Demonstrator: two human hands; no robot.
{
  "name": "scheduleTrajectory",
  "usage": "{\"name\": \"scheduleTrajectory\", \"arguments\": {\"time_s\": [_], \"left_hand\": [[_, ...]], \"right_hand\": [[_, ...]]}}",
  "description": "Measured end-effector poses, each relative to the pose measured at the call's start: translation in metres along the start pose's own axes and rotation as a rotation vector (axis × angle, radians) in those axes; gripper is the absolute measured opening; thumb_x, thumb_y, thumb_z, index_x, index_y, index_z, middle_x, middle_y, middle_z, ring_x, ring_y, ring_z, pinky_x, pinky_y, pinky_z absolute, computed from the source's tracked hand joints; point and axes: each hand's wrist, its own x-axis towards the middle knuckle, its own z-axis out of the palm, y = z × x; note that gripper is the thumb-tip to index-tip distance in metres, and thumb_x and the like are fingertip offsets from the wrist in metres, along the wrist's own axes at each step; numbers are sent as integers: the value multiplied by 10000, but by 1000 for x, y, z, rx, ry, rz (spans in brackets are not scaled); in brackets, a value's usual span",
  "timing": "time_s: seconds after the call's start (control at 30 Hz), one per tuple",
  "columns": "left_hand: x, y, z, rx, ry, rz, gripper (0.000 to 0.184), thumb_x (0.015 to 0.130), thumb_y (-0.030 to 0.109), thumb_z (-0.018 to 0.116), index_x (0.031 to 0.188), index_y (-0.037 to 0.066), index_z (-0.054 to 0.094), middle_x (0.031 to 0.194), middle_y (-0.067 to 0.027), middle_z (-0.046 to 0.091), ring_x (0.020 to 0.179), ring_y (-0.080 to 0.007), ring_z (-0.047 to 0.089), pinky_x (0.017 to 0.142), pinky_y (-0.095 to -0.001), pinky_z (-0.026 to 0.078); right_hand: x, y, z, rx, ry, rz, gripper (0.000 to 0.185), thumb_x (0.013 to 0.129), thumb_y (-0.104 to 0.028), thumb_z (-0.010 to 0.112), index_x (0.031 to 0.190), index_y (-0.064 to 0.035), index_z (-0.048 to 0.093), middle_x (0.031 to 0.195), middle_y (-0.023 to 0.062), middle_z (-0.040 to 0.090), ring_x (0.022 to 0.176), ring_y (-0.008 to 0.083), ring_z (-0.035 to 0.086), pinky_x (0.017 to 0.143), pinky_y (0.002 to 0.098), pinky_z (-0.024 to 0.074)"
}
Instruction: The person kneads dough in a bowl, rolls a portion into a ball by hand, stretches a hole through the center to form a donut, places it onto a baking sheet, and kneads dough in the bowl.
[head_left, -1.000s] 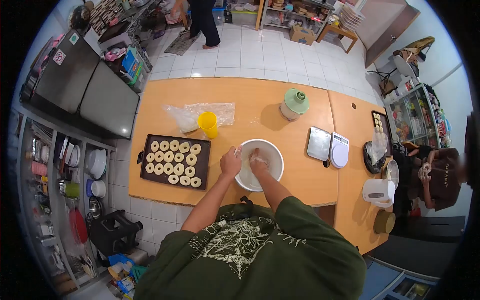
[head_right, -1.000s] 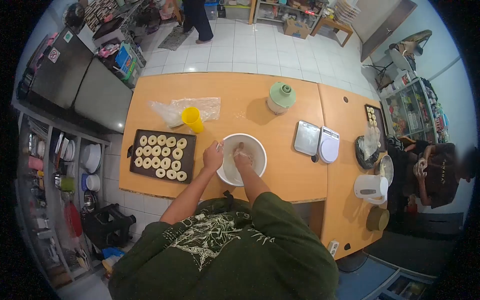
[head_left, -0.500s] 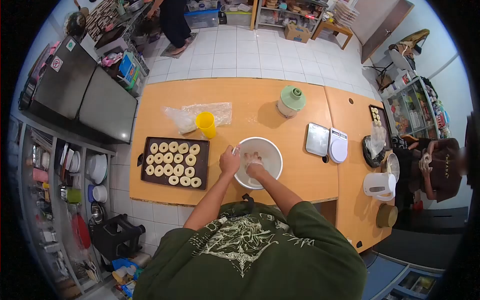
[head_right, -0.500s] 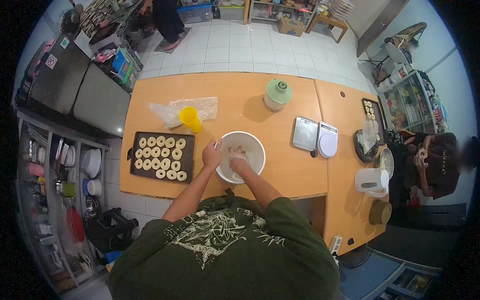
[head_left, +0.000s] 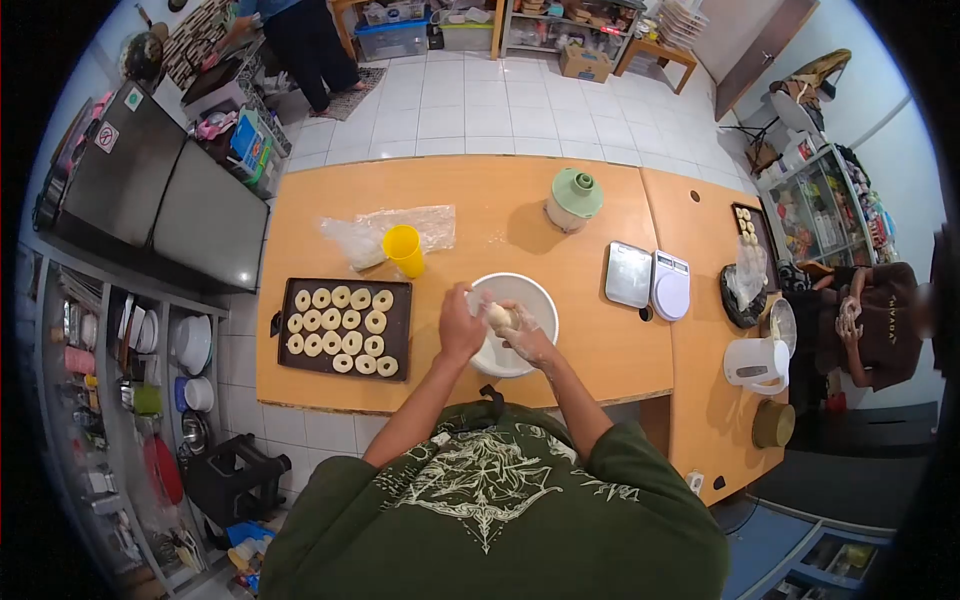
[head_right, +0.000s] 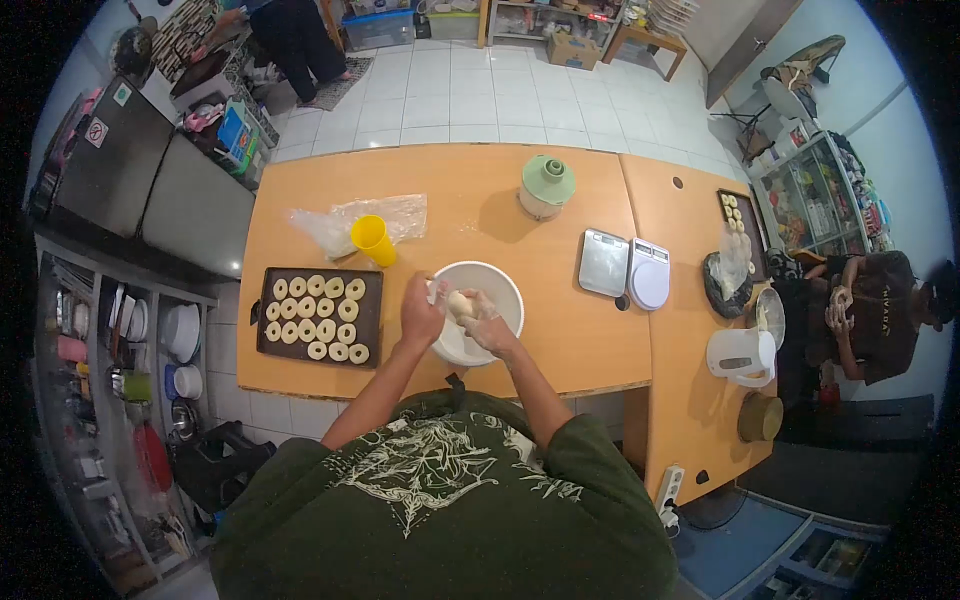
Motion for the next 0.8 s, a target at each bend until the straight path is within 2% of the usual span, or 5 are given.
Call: {"name": "scheduleTrajectory", "arguments": {"time_s": [0.2, 0.27, 0.47, 0.6, 0.8], "left_hand": [[-10, 17, 13, -382, -197, -148, 385, 923, 406, 584, 924, 22, 559, 744, -184, 641, 703, -353, 641, 624, -421, 483], [-8, 19, 14, -228, -138, -82, 375, 933, 365, 575, 874, -4, 605, 719, -209, 632, 694, -347, 641, 630, -415, 480], [-6, 7, 20, -388, -144, -265, 375, 949, 311, 556, 892, -46, 654, 686, -212, 628, 622, -301, 614, 591, -402, 453], [-7, -2, 20, -548, -155, -341, 385, 964, 290, 548, 868, -69, 650, 631, -138, 608, 574, -192, 554, 559, -352, 429], [-6, -4, 10, -718, -202, -466, 328, 987, 257, 532, 850, -17, 647, 644, 25, 514, 559, -60, 431, 498, -256, 358]], "right_hand": [[2, -16, 22, 307, 59, -24, 346, 981, -328, 505, 1181, -52, 451, 1035, 90, 605, 902, 147, 590, 734, 318, 473], [-1, -18, 35, 18, 480, -334, 341, 984, -344, 492, 1115, -28, 491, 915, 136, 631, 840, 209, 620, 716, 365, 475], [-3, -32, 13, -233, 517, -279, 354, 977, -317, 495, 911, 16, 596, 681, 195, 600, 672, 327, 604, 664, 414, 462], [-12, -32, 2, -270, 528, -222, 372, 970, -315, 502, 858, 19, 621, 721, 212, 611, 680, 331, 601, 655, 406, 455], [-17, -26, -10, -163, 540, -291, 394, 976, -315, 516, 808, 29, 610, 621, 109, 537, 605, 177, 511, 585, 354, 420]]}}
